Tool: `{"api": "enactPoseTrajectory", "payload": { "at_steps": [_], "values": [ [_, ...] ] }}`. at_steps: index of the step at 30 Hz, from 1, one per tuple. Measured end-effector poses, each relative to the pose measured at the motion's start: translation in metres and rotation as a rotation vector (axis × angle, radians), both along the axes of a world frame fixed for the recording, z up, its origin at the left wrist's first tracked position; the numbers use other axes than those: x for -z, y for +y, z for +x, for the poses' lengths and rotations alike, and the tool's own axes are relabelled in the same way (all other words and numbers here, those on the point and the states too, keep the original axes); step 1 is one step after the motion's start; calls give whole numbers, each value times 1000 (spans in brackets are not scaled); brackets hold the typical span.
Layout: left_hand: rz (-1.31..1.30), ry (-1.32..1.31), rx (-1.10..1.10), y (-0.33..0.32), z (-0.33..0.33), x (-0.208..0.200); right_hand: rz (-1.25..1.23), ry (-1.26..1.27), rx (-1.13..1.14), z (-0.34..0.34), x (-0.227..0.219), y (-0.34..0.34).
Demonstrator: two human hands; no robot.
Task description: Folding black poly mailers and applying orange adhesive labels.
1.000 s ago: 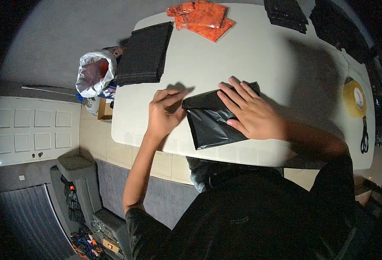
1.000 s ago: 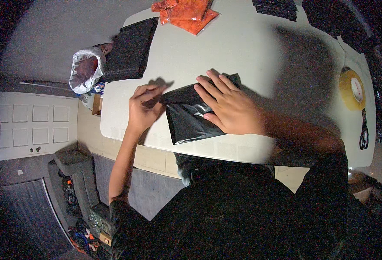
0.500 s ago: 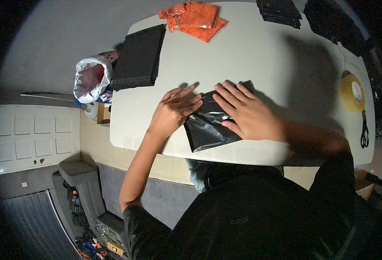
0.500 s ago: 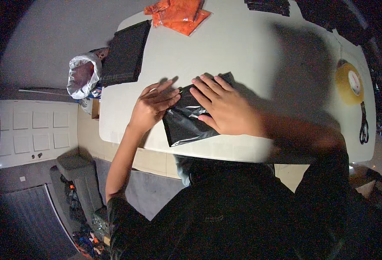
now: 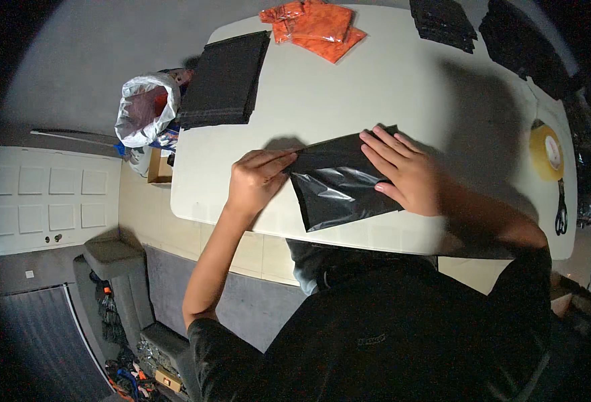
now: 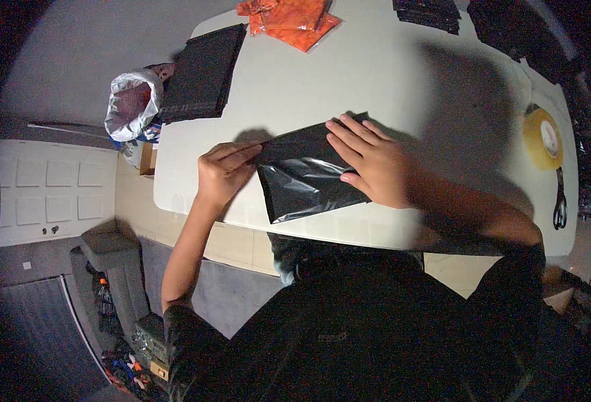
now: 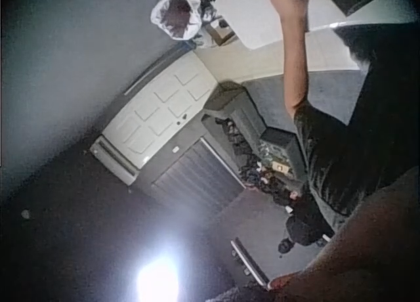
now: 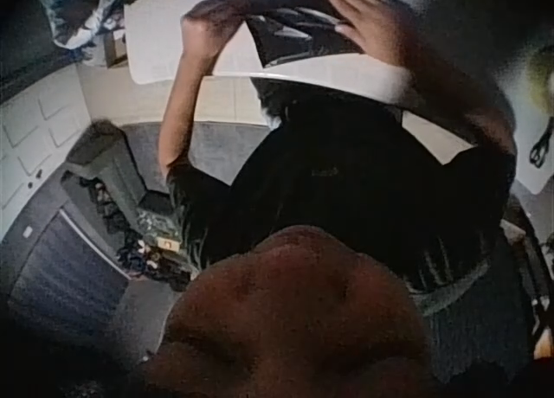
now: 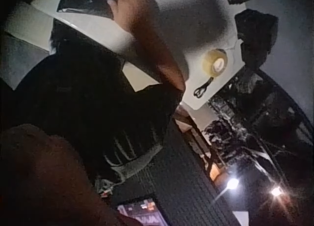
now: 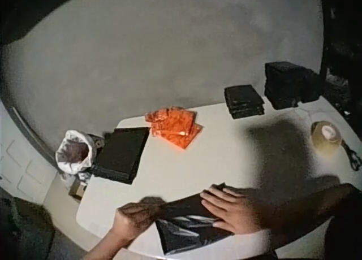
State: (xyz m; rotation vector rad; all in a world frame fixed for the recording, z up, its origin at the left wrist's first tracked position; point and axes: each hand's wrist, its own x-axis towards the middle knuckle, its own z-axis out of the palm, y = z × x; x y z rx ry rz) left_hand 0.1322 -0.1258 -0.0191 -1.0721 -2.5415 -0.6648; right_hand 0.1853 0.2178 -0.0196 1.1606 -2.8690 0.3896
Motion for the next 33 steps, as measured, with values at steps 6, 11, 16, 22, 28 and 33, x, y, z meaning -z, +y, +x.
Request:
{"api": "enactPoseTrajectory", "payload": {
  "at_steps": [6, 11, 16, 22, 28, 33],
  "values": [
    [129, -4, -177, 1, 3, -6, -96, -23, -66, -2, -1, 20],
    [67, -250, -252, 12, 10, -17, -175, -12, -79, -5, 4, 26],
    [-70, -349, -258, 26, 11, -13, -267, 71, -110, -26, 4, 27],
    [135, -261, -265, 32, 4, -3, -211, 276, -208, -37, -3, 17],
    [171, -274, -324, 23, 3, -3, -348, 311, -176, -42, 23, 24],
    [280, -456, -376, 8, 1, -4, -345, 292, -193, -39, 21, 25]
  ]
}}
